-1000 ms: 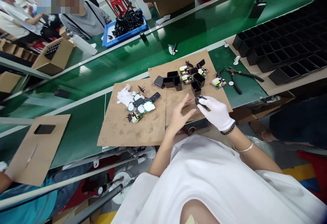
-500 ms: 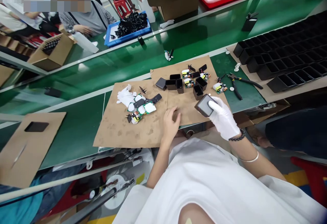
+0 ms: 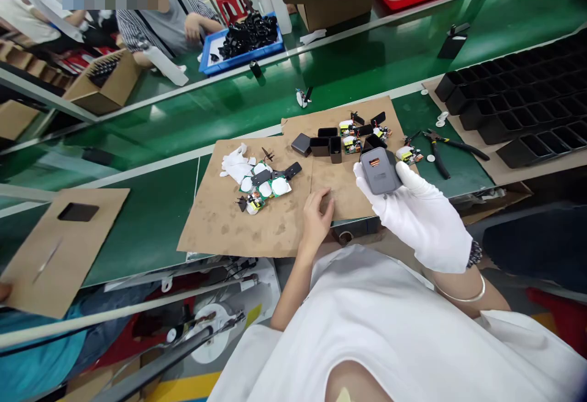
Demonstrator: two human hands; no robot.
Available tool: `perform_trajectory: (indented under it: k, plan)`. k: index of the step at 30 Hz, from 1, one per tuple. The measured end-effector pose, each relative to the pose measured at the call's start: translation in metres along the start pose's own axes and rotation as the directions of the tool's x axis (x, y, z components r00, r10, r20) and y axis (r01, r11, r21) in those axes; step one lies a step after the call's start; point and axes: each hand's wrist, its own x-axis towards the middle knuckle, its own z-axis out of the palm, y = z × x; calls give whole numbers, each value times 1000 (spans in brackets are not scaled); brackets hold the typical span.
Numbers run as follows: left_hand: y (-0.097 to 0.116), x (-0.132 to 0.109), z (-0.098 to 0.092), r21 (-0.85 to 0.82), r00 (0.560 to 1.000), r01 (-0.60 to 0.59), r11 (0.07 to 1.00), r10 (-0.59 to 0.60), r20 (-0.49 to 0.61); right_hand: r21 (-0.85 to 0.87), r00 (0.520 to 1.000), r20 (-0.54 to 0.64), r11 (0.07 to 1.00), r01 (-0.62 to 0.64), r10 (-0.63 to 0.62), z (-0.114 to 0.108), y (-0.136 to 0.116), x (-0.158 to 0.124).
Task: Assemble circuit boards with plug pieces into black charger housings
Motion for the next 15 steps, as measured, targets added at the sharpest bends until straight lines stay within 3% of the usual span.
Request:
perform_trajectory:
  k: [6,9,12,15]
  plan:
    - [-1,-1,-1,7,1000,-6,1000,7,-7,-86,999,2,996,-37,38,14,-4,-7]
    - [1,-1,-2,8,1000,2,1000,-2,11,-119,1000,-9,993,-29,28,9,0,10]
    - [3,-1,0,90,999,-40,995,38,22,-234,998,-23,971,47,-54,-18,12,74]
    - [3,-4,7,251,990,-137,958,140,5,-497,976,-88,858,129,-198,-59,20,179]
